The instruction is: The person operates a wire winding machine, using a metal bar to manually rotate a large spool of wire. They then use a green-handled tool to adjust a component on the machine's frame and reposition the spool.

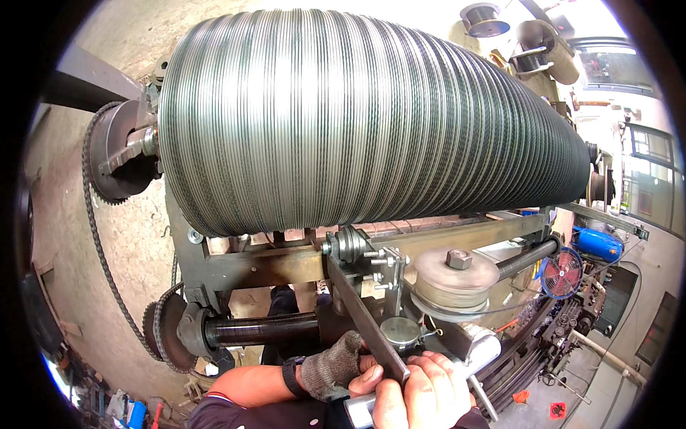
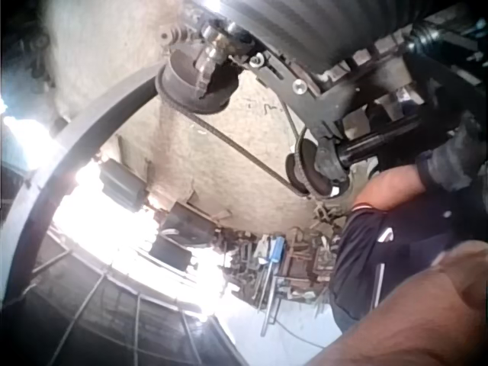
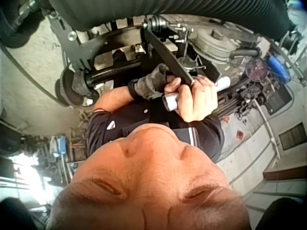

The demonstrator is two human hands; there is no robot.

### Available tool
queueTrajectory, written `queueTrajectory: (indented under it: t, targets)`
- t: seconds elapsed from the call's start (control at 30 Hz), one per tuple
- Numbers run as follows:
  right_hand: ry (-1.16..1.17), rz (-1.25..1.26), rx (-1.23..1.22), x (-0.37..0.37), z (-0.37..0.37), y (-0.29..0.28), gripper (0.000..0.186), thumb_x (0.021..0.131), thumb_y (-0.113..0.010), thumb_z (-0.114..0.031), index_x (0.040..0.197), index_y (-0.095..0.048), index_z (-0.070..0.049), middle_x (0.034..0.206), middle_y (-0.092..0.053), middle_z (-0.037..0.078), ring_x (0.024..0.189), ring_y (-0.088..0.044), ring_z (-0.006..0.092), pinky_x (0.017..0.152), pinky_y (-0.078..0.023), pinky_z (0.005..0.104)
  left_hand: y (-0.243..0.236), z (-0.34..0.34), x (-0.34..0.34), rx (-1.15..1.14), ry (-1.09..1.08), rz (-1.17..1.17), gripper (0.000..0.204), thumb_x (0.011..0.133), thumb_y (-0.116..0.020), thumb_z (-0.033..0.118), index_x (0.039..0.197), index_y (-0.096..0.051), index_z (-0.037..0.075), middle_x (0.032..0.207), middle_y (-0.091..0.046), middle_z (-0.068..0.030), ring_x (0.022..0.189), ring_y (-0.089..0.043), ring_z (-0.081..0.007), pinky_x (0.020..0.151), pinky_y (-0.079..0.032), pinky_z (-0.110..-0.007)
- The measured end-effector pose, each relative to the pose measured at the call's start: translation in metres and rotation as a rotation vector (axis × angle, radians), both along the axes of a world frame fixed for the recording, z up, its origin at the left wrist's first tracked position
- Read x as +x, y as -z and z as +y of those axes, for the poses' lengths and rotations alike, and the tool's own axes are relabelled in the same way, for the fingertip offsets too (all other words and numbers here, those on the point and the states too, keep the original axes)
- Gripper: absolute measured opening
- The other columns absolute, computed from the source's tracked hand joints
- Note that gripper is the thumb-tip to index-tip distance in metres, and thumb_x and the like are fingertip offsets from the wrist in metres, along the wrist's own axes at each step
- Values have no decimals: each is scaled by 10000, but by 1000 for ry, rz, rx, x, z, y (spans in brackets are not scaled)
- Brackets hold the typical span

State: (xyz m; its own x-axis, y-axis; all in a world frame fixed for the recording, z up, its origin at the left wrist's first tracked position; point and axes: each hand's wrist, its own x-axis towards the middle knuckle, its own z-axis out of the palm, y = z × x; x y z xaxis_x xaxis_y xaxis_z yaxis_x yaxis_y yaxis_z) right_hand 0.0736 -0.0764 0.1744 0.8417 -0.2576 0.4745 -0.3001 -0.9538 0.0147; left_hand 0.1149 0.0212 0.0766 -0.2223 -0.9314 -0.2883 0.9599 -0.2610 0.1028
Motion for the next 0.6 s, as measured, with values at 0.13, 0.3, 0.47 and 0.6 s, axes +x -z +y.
queueTrajectory:
  t: [0.13,0.3,0.47,0.6]
  targets:
    - [62,22,-52,-4,4,-12,187,774,-658,-77,700,-491,-36,596,-530,121,498,-577,267,497,-519,394,-4,-3,-2,-100,34,-49,290,833,-675,66,1121,-692,33,1106,-713,-54,1053,-650,-142,926,-519,-297]
    - [67,13,-51,2,5,-9,198,770,-659,-75,686,-484,-42,602,-531,121,506,-579,274,512,-524,400,0,-5,1,-110,13,-154,277,822,-687,85,1095,-714,43,1094,-715,-44,1048,-640,-131,925,-513,-290]
    - [87,49,-27,1,7,-15,213,755,-663,-77,662,-474,-47,604,-532,121,512,-581,284,517,-525,402,-8,-4,0,-88,-15,-89,260,838,-686,99,1090,-714,44,1083,-713,-42,1033,-635,-124,925,-508,-292]
    - [66,53,-29,1,6,-19,213,733,-670,-77,655,-474,-42,605,-531,124,514,-583,286,510,-525,403,-5,-2,-1,-159,-55,-154,316,913,-716,198,1191,-673,53,1143,-693,-31,1069,-621,-127,946,-505,-300]
